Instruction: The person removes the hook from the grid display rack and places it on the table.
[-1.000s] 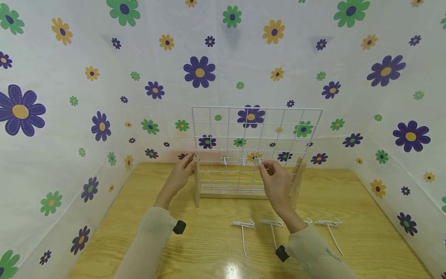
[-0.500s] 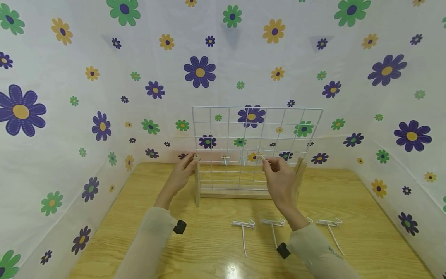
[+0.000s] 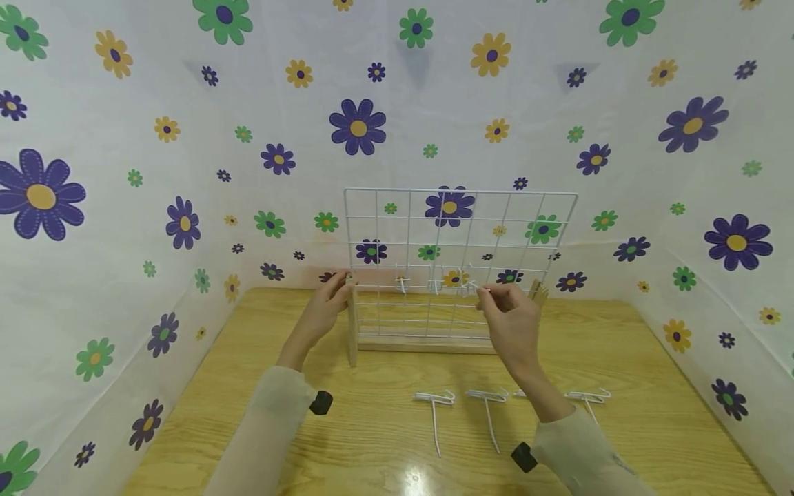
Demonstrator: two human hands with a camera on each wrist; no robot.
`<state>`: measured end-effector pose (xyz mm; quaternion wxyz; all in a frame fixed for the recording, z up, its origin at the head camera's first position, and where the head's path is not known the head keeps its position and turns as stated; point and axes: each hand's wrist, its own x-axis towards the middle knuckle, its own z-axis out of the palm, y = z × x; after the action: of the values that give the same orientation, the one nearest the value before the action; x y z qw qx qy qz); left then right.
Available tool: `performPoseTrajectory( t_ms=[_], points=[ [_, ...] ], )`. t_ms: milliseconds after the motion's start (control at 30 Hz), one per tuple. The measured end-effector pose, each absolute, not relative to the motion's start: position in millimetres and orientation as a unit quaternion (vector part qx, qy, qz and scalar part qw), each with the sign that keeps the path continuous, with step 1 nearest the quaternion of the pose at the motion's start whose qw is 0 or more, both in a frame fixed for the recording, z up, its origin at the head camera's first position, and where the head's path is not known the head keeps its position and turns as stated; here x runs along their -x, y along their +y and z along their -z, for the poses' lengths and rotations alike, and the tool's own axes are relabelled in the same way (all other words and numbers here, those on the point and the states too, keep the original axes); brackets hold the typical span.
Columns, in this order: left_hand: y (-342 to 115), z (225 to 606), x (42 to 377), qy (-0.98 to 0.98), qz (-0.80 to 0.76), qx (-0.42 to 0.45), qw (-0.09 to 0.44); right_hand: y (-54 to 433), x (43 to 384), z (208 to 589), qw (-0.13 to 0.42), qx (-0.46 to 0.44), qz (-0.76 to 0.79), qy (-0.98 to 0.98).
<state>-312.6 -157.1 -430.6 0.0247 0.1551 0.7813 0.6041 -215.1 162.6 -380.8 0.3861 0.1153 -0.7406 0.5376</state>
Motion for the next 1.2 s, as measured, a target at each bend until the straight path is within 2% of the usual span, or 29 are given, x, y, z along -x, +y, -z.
performPoseTrajectory(
  t_ms=[133,367,667,1200],
  points=[
    [-157.2,430.3,312.8,0.781,-0.604,-0.159,0.024,161.9,201.0,369.8,0.373,-0.108,-0.551,-0.738],
    [-157.0,430.5,312.2,0.781,-0.603,-0.160,0.025,182.7,202.9,389.9,0.347,-0.080,-0.575,-0.737],
    [-158.0,431.4,312.9,0.783,-0.601,-0.159,0.022,200.8,183.0,396.7,0.322,-0.066,-0.580,-0.745],
    [-158.0,435.2,315.9,0.779,-0.606,-0.160,0.024,228.9,155.3,406.8,0.329,-0.049,-0.556,-0.762]
  ],
)
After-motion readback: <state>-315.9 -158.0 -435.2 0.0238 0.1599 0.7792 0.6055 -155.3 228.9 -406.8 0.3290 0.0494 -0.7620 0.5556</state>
